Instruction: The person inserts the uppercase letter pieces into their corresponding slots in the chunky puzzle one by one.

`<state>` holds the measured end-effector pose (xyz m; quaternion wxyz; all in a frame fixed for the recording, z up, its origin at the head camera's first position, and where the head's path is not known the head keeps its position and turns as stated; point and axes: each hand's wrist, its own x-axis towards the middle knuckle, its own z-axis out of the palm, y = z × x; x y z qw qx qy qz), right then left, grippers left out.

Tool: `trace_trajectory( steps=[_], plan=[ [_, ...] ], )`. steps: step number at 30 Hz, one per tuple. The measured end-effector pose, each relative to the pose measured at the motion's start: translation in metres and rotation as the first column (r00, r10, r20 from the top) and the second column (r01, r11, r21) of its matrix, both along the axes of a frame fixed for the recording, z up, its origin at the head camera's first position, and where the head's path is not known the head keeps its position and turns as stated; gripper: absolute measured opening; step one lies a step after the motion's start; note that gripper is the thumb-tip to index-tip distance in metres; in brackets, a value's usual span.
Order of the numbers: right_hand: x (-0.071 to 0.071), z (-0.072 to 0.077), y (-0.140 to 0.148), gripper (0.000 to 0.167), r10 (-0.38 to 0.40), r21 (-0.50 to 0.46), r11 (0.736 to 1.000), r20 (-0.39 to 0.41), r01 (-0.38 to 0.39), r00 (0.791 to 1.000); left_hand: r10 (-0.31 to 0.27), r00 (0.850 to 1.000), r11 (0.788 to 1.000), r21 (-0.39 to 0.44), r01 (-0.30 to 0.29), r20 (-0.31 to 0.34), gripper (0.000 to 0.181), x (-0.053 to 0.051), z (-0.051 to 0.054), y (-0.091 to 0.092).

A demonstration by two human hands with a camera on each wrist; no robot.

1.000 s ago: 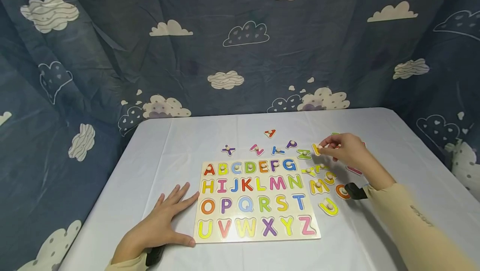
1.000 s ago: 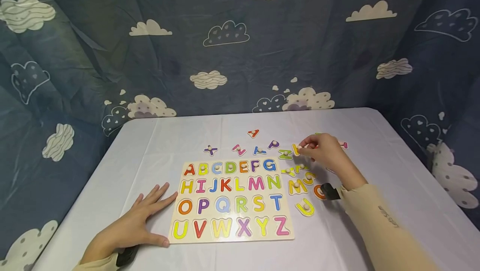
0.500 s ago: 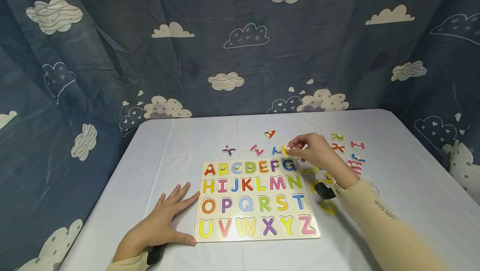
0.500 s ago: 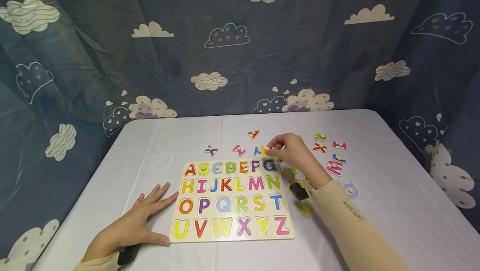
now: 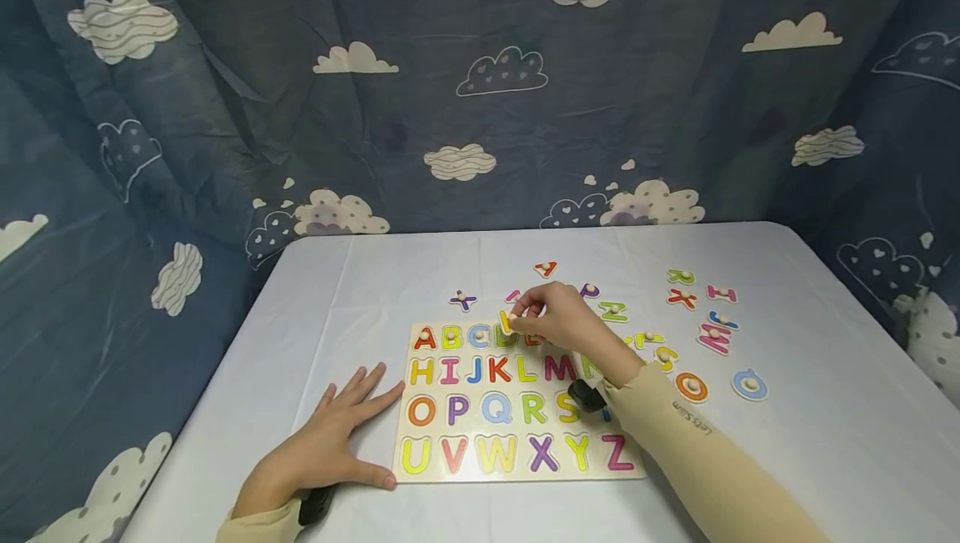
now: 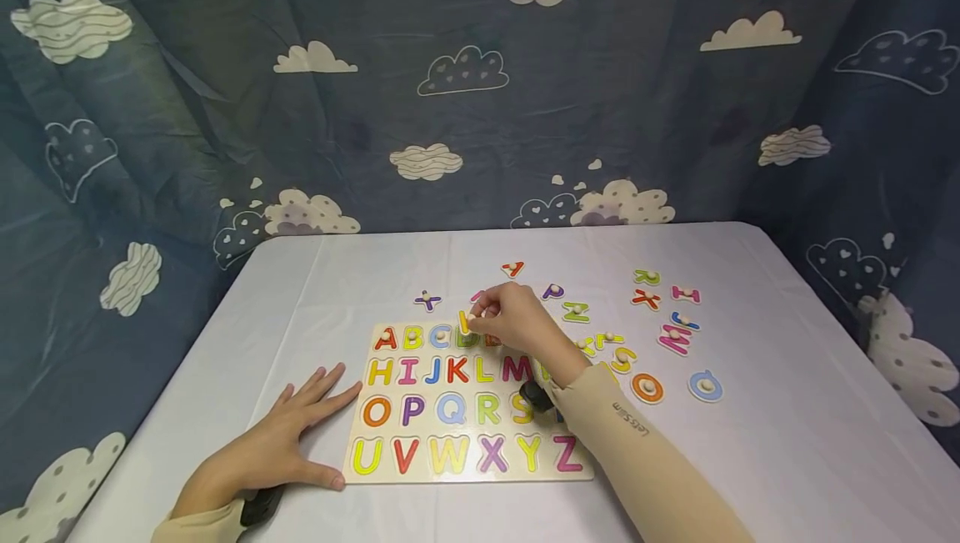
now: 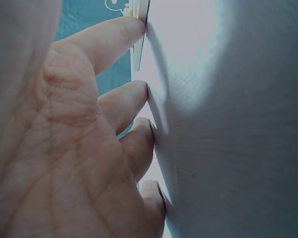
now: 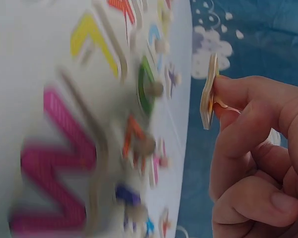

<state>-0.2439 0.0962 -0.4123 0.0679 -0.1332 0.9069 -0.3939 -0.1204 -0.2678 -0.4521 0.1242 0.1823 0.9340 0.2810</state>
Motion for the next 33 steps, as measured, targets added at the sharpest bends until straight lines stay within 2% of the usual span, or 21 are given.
trace_trajectory(
  steps=[13,22,28,33],
  plan=[
    [0.015,-0.012,-0.063,0.011,0.06,-0.038,0.998,0.051,-0.058,0.997,0.024,1.0,0.999,-0.025,-0.024,0.01,0.122,-0.002,-0.001,0.003],
    [0.027,-0.021,-0.096,0.013,0.118,-0.091,0.989,0.058,-0.113,0.991,0.005,1.0,1.0,-0.021,-0.005,-0.001,0.121,-0.002,-0.001,0.001],
    [0.028,-0.028,-0.111,0.017,0.155,-0.057,0.987,0.047,-0.153,0.987,-0.004,1.0,1.0,-0.022,0.004,-0.01,0.121,-0.002,-0.003,0.0],
    [0.029,-0.03,-0.12,0.017,0.155,-0.047,0.987,0.045,-0.153,0.987,-0.006,1.0,1.0,-0.019,0.006,-0.006,0.121,-0.002,-0.002,0.0]
  ],
)
